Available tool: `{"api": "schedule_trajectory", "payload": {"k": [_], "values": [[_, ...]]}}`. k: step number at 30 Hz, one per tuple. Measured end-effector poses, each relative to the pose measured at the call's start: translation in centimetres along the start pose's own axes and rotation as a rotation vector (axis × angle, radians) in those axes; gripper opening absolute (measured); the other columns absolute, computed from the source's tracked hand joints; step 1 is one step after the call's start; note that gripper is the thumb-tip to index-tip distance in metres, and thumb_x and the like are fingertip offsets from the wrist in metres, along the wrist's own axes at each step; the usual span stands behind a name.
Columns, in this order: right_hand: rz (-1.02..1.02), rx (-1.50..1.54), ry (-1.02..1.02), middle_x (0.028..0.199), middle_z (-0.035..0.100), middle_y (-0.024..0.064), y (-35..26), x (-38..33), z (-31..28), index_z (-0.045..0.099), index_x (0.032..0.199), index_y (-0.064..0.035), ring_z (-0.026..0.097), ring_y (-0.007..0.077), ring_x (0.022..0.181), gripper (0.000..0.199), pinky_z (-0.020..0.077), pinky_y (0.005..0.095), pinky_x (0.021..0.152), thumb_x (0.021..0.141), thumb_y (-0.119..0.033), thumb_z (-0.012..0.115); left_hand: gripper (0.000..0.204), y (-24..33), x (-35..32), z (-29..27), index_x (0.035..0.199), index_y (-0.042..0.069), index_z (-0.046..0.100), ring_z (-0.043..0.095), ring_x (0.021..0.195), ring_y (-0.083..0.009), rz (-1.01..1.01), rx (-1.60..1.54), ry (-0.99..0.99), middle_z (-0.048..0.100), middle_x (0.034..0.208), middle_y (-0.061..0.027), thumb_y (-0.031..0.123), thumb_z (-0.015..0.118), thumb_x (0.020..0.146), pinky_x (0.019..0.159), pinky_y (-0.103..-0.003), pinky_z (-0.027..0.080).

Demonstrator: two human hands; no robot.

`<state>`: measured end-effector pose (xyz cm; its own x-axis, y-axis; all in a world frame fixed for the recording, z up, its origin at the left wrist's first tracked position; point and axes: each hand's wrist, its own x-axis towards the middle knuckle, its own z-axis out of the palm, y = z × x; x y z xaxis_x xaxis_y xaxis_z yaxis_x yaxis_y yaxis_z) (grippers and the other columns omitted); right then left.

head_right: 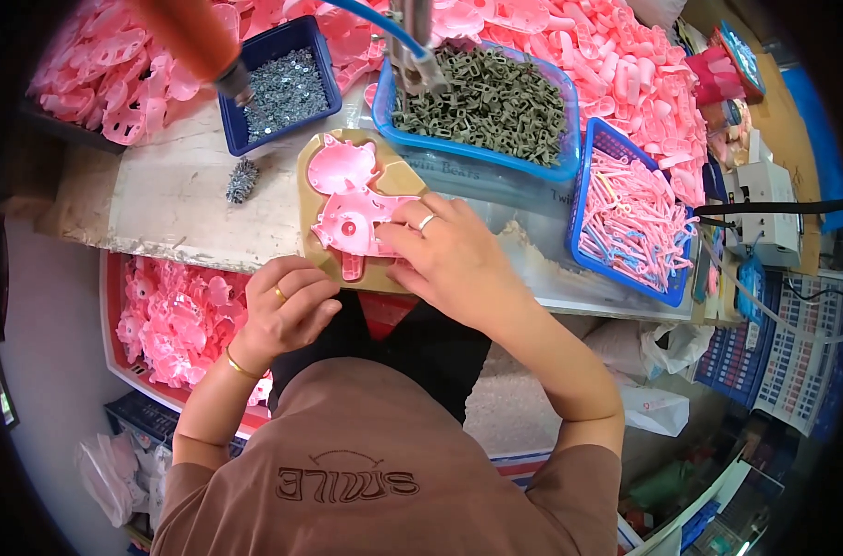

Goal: Assembling plastic toy ponies by manually attaching hair and accessories and using pneumatic tools for fastening.

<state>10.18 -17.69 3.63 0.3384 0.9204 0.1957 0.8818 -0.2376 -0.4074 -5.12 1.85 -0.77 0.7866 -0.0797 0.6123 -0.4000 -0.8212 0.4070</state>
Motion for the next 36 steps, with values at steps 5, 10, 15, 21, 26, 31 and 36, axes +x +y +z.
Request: {"api": "schedule_trajectory", "payload": {"k": [5, 10, 15, 21, 26, 31, 36], "values": [[-0.059, -0.113, 0.011, 0.111, 0.061, 0.0039, 0.5, -0.6, 1.0, 0.067, 0.112, -0.0113, 0.058, 0.0275, 0.103, 0.044, 0.0474, 0.0397, 0.084, 0.071, -0.016, 0.081, 0.031, 0.2, 1.2, 1.1, 0.104, 0.008, 0.068, 0.062, 0.1, -0.0264, -0.088, 0.087, 0.023, 0.067, 0.106, -0.0058, 0.014, 0.079, 0.077, 0.086, -0.037, 0.052], [0.089, 0.074, 0.129, 0.111, 0.06, 0.0079, 0.6, -1.4, 0.3, 0.066, 0.116, -0.0079, 0.057, 0.0302, 0.104, 0.049, 0.0474, 0.0416, 0.088, 0.071, -0.019, 0.082, 0.063, -0.2, 2.9, 1.6, 0.134, 0.007, 0.055, 0.047, 0.128, -0.0354, -0.238, 0.075, -0.144, 0.052, 0.14, -0.0128, 0.019, 0.078, 0.077, 0.107, -0.046, 0.04], [0.229, 0.138, 0.187, 0.108, 0.059, 0.0106, 1.5, -2.4, 0.3, 0.064, 0.121, -0.0059, 0.057, 0.0308, 0.102, 0.054, 0.0469, 0.0427, 0.088, 0.073, -0.022, 0.083, 0.067, -0.2, 3.5, 2.5, 0.138, 0.004, 0.05, 0.042, 0.132, -0.0366, -0.218, 0.092, -0.205, 0.047, 0.145, -0.013, 0.03, 0.075, 0.082, 0.111, -0.05, 0.035], [0.187, -0.095, 0.165, 0.101, 0.059, 0.0088, 0.8, -2.0, 0.0, 0.068, 0.11, -0.0064, 0.059, 0.0278, 0.094, 0.043, 0.0489, 0.0397, 0.081, 0.072, -0.02, 0.083, 0.065, -0.6, 3.9, 3.1, 0.135, 0.003, 0.052, 0.044, 0.13, -0.036, -0.214, 0.107, -0.219, 0.048, 0.145, -0.0123, 0.029, 0.075, 0.081, 0.109, -0.047, 0.037], [0.165, -0.037, 0.277, 0.098, 0.059, 0.0082, 0.5, -2.2, 1.0, 0.069, 0.095, -0.0054, 0.061, 0.0263, 0.086, 0.029, 0.0509, 0.0389, 0.074, 0.071, -0.014, 0.082, 0.063, -0.3, 4.3, 3.0, 0.133, 0.002, 0.054, 0.046, 0.127, -0.0344, -0.204, 0.121, -0.221, 0.049, 0.144, -0.011, 0.03, 0.076, 0.081, 0.106, -0.045, 0.04], [0.164, -0.042, 0.3, 0.097, 0.06, 0.0086, 0.5, -2.4, 1.7, 0.067, 0.091, -0.0051, 0.062, 0.0261, 0.085, 0.026, 0.0517, 0.0382, 0.072, 0.071, -0.012, 0.083, 0.062, -0.3, 4.3, 3.0, 0.132, 0.003, 0.055, 0.048, 0.125, -0.0332, -0.197, 0.12, -0.211, 0.051, 0.142, -0.0101, 0.03, 0.076, 0.081, 0.105, -0.044, 0.04], [0.184, 0.263, 0.295, 0.096, 0.059, 0.0088, 2.3, -2.6, 1.5, 0.066, 0.087, -0.0052, 0.062, 0.0261, 0.084, 0.023, 0.0522, 0.0383, 0.07, 0.072, -0.012, 0.083, 0.06, -0.1, 4.9, 2.8, 0.13, 0.003, 0.057, 0.047, 0.125, -0.033, -0.188, 0.163, -0.214, 0.053, 0.135, -0.0102, 0.031, 0.076, 0.08, 0.106, -0.045, 0.039]]}}
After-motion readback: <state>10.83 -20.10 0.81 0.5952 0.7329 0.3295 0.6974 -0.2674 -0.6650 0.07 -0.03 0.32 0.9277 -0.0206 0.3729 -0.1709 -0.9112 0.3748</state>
